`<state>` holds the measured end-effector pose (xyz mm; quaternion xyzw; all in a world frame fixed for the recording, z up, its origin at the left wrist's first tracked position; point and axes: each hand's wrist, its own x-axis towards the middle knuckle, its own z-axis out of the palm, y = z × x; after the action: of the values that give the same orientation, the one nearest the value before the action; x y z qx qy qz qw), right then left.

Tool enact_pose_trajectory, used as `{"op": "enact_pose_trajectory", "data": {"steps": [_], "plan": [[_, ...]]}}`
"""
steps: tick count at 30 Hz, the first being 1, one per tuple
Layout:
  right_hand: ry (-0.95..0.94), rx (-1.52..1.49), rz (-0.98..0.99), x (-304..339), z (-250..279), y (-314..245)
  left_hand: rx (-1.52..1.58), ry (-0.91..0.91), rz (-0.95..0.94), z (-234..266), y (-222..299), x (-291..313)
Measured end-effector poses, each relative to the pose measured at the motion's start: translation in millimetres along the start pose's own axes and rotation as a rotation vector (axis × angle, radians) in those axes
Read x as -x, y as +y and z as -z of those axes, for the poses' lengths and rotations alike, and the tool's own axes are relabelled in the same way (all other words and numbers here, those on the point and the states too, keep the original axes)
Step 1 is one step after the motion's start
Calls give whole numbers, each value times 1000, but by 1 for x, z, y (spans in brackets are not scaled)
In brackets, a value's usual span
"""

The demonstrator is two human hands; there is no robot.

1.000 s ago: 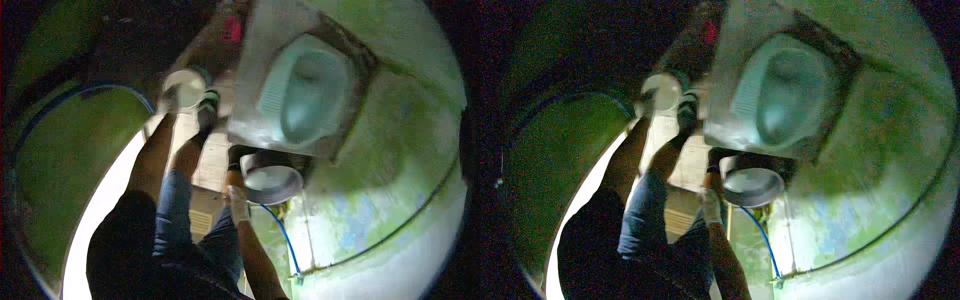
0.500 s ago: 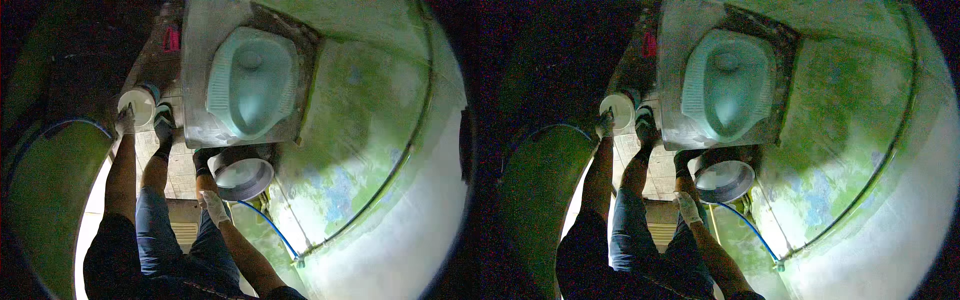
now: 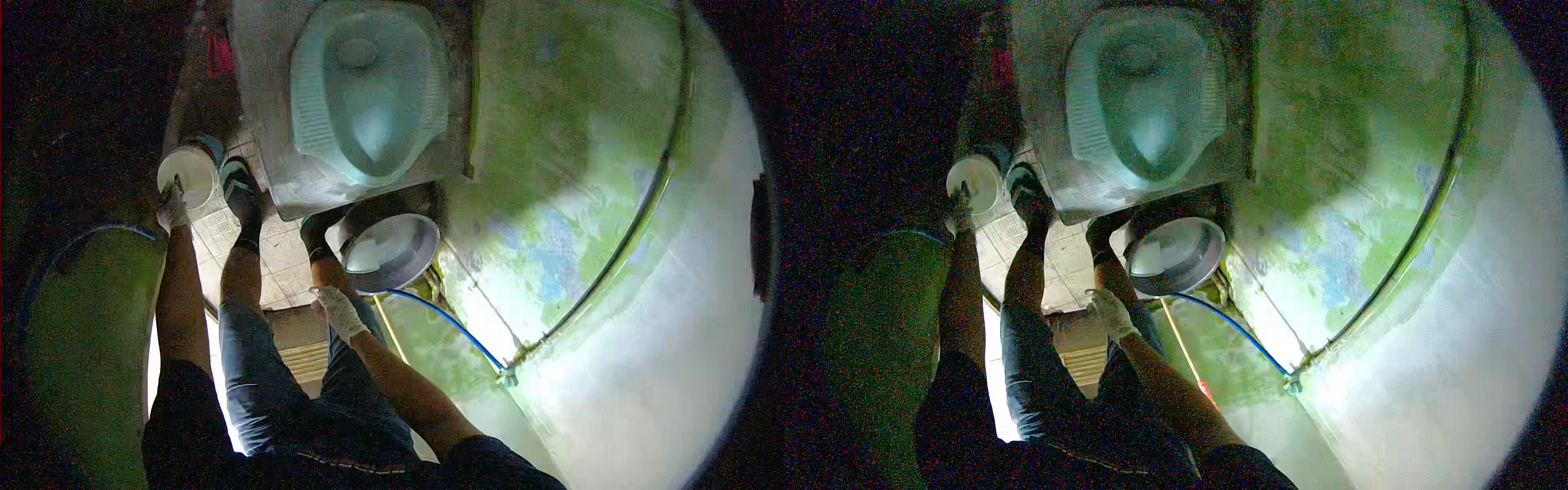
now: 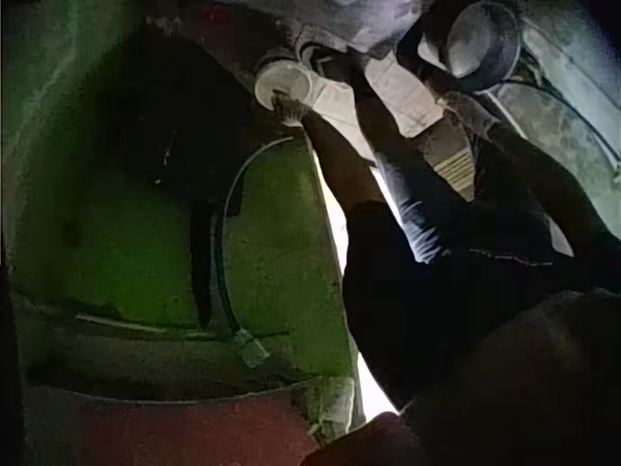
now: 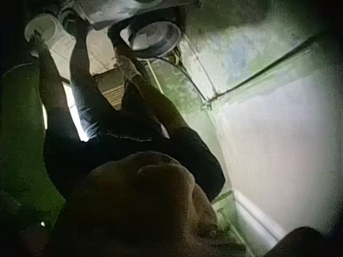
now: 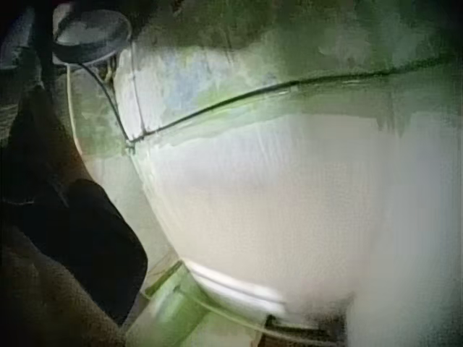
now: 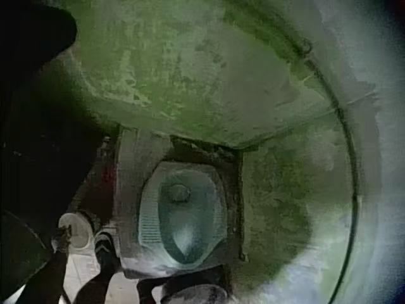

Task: The person paints a bathroom wall and the base of a squat toilet using a paint brush and paint from a bucket.

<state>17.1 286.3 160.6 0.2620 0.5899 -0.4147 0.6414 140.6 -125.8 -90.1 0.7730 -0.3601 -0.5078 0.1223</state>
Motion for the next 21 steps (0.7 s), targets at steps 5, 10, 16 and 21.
{"op": "enact_pose_trajectory", "data": {"steps": [5,10,16,21], "plan": [[53,754,448,-7,-16,4,-1549,-18,284,19,7,-95],[130,-49,121,-2,-4,0,-2027,-359,228,-145,-37,44],[30,228,176,19,-21,-58,-1660,-767,136,-321,-42,272],[168,1435,377,14,-2,-89,-1337,-1085,48,-402,20,467]]}}
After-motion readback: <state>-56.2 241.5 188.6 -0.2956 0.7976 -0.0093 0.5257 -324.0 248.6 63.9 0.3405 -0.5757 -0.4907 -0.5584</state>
